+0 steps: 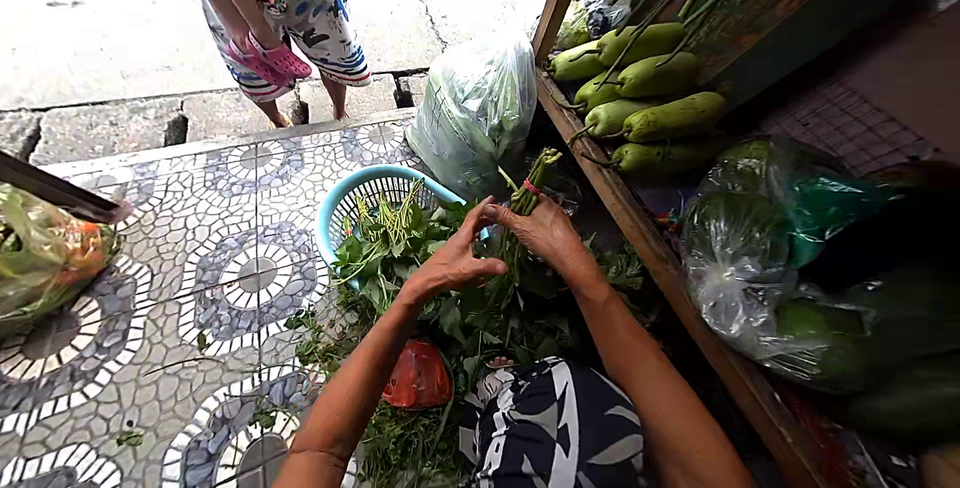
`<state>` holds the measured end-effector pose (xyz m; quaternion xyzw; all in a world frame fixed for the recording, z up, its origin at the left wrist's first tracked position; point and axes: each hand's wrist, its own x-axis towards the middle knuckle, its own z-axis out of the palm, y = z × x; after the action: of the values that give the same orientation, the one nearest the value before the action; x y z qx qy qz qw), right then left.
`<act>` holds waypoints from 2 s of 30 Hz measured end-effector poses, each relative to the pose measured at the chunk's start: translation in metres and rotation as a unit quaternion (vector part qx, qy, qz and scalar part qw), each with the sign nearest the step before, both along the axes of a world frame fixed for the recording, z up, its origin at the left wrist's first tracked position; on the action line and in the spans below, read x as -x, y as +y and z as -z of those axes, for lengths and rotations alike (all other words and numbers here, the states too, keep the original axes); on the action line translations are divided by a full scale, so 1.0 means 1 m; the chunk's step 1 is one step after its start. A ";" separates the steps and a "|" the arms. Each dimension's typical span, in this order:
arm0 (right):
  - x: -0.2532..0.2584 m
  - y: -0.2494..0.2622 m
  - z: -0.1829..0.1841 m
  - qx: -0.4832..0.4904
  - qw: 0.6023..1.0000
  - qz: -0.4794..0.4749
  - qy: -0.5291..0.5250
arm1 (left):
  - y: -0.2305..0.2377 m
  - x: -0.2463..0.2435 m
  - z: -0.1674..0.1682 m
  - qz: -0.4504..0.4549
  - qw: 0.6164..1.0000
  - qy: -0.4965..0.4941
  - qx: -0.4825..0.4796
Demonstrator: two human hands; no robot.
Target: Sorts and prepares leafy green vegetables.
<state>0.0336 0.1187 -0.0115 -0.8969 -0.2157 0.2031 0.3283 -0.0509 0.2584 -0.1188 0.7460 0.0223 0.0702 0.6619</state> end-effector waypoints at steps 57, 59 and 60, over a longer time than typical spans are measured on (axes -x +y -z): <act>0.115 -0.279 0.285 -0.130 0.904 0.368 0.175 | -0.284 -0.108 0.147 0.383 0.747 0.112 -0.532; 0.114 -0.278 0.285 -0.126 0.902 0.375 0.175 | -0.286 -0.112 0.142 0.419 0.726 0.082 -0.540; 0.114 -0.278 0.286 -0.127 0.900 0.378 0.176 | -0.287 -0.113 0.141 0.428 0.720 0.081 -0.541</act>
<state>-0.0799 -0.1591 -0.2972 -0.8114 0.1770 0.1890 0.5240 0.0625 -0.0281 -0.2593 0.9101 -0.2870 -0.2812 0.1010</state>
